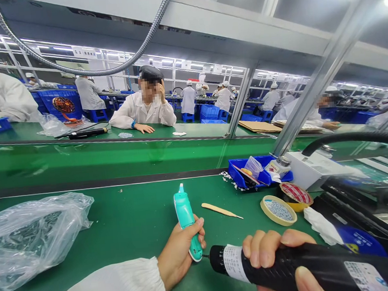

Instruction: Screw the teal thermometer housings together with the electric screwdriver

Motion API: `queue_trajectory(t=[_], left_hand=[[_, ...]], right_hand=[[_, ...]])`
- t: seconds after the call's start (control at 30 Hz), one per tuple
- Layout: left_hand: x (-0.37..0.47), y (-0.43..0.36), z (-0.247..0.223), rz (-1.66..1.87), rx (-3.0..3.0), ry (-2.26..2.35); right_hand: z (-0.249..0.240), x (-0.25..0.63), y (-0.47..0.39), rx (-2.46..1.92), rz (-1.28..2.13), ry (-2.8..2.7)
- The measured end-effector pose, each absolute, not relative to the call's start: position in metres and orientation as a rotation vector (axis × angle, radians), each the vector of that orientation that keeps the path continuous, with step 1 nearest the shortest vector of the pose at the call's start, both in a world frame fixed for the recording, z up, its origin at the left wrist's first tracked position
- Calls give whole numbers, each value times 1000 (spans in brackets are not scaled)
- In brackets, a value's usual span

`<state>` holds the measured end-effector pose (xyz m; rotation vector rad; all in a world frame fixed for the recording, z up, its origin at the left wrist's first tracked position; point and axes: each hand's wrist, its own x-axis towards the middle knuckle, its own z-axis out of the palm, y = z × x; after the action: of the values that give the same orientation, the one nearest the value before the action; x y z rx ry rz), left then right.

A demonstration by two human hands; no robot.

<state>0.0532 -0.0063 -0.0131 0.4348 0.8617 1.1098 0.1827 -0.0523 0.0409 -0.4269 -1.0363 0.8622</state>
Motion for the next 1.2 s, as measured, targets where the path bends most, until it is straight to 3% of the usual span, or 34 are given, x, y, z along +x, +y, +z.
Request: queue_trajectory(t=[1.2], left_hand=[[52, -7, -13, 1099, 415, 868]], right_hand=[[42, 167, -44, -362, 913, -1072]])
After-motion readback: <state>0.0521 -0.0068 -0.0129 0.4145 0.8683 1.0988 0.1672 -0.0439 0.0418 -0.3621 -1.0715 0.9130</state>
